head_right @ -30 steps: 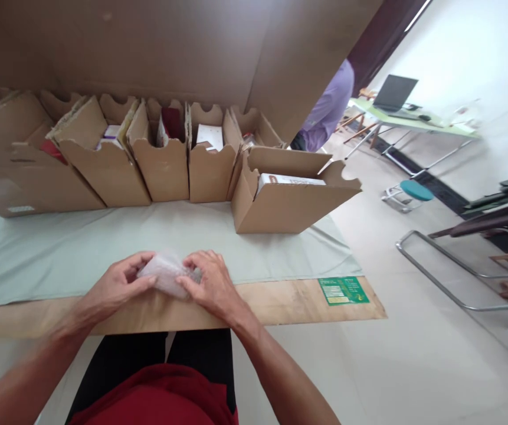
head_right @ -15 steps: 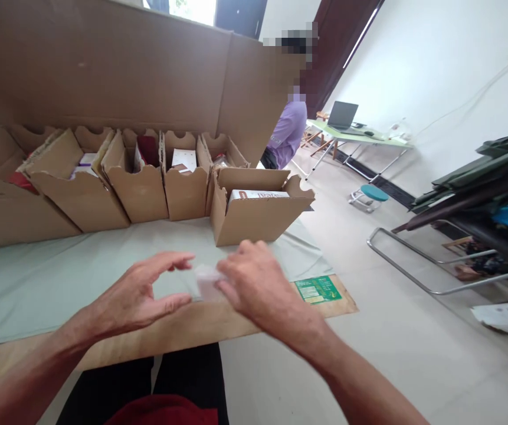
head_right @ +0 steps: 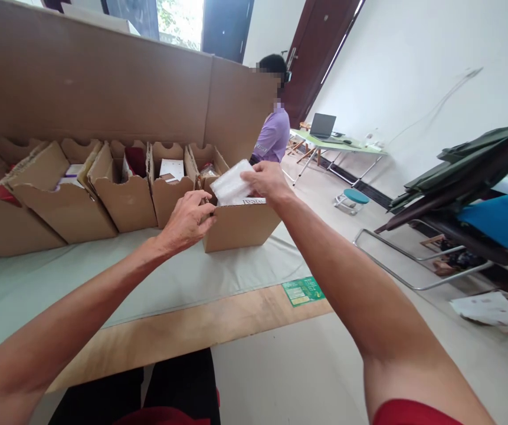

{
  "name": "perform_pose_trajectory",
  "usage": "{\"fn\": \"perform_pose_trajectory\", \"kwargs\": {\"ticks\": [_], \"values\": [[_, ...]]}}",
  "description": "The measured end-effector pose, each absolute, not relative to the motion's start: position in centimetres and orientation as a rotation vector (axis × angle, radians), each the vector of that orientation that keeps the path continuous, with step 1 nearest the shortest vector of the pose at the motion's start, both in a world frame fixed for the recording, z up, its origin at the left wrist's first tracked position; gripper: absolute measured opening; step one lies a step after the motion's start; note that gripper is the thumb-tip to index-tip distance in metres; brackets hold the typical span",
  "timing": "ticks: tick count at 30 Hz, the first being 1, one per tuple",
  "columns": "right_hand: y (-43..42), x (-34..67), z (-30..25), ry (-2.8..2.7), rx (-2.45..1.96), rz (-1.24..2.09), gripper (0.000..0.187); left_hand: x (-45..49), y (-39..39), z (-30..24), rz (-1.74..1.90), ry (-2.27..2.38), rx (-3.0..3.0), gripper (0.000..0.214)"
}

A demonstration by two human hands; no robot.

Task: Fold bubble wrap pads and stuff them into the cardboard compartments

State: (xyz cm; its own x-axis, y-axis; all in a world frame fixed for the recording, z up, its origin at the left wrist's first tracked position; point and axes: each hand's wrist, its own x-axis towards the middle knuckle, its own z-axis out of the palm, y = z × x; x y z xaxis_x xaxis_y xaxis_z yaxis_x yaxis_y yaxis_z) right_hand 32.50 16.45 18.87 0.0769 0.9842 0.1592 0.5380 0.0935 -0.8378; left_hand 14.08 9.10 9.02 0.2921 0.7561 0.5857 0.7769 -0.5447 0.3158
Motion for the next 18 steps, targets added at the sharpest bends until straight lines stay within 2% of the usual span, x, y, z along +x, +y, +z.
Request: {"fn": "perform_pose_trajectory", "kwargs": {"ticks": [6,12,18], "values": [[17.4,30.6,18.3,-1.834,-1.73,0.754,0.024,14.3,8.9,7.5,-1.249,-1.47,-2.441,0.018],[15.8,27.4,20.4,-2.356,-1.938,0.36,0.025,14.5,9.0,6.9,-1.319,-1.434,-2.386,0.019],[15.5,25.2,20.5,-2.445,-1.923,0.53,0.027,14.9,8.7,6.8,-1.378,-1.468,-2.34,0.017]]}}
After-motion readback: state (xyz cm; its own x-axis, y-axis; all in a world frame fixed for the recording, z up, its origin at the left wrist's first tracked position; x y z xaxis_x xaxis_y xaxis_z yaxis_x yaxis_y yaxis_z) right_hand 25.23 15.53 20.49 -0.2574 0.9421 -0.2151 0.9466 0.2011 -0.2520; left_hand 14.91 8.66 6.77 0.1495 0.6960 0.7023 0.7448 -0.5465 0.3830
